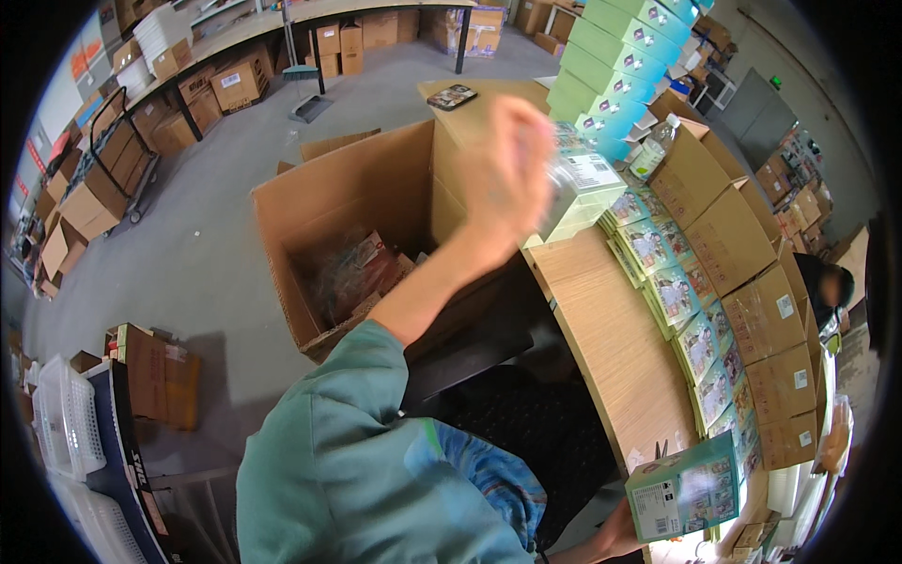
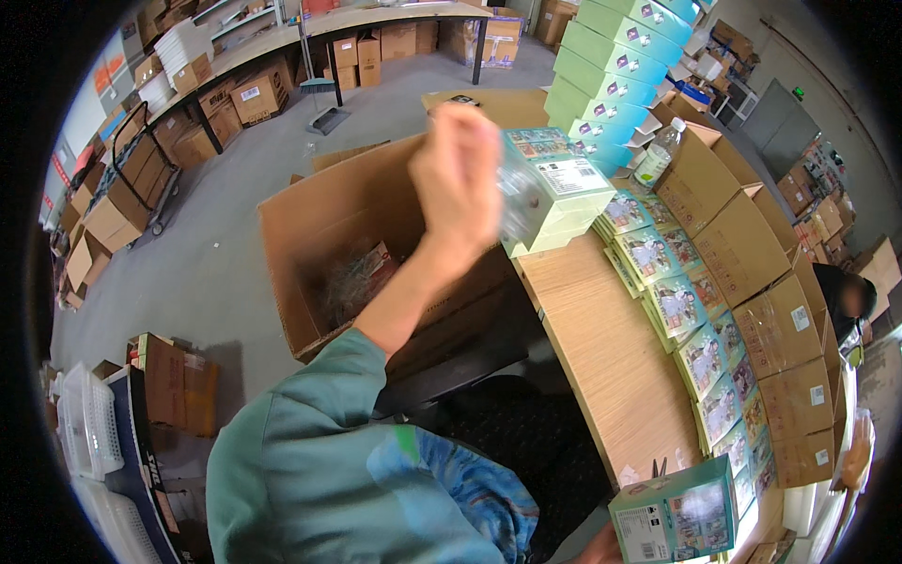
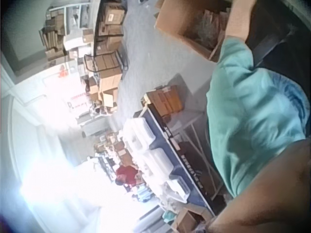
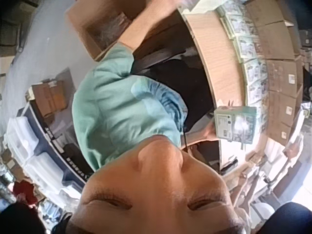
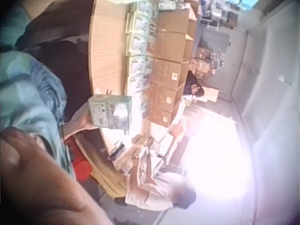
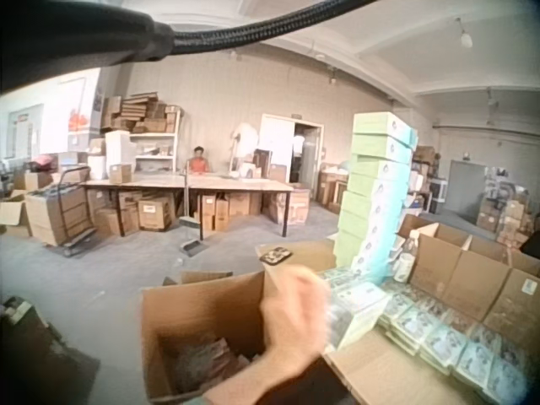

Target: The person uses scissors to trim the edges of small books, then places the trimmed books into a cardboard box. The person repeatedly picks up books, trims them, and stacks them in the box.

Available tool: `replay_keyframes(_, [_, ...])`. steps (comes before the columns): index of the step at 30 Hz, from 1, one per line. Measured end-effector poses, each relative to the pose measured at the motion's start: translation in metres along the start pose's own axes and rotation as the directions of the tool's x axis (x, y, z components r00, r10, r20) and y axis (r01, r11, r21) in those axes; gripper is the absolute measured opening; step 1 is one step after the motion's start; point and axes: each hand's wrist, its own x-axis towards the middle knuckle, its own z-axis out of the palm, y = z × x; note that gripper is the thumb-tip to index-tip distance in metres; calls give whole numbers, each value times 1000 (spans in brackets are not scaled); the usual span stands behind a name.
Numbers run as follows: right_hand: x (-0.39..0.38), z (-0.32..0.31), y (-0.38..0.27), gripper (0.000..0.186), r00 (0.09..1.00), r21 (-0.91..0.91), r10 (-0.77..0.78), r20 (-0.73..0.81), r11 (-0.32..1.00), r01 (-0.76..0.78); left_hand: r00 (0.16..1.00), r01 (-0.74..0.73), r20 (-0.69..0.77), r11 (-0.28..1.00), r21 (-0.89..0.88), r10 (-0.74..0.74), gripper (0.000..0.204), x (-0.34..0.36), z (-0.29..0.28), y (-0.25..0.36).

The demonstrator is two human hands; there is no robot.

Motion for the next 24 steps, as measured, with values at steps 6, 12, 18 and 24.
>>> replay_keyframes(6, [3,-10,-3,61,997,46,38,60,998,-40,992,115,-62,552,826,-113,58,19,-96,-81])
replay_keyframes(12, [-9,20,2,59,997,130,78,-8,989,-76,994,-91,79,176,980,74,59,-10,-118,-127])
replay_keyframes(18, [-16,32,27,56,988,136,131,82,981,-141,973,-231,99,919,320,210,34,-35,-52,-21])
replay_keyframes(24, [10,58,41,52,966,281,250,71,924,-260,654,100,743,957,-273,144,40,-61,29,68])
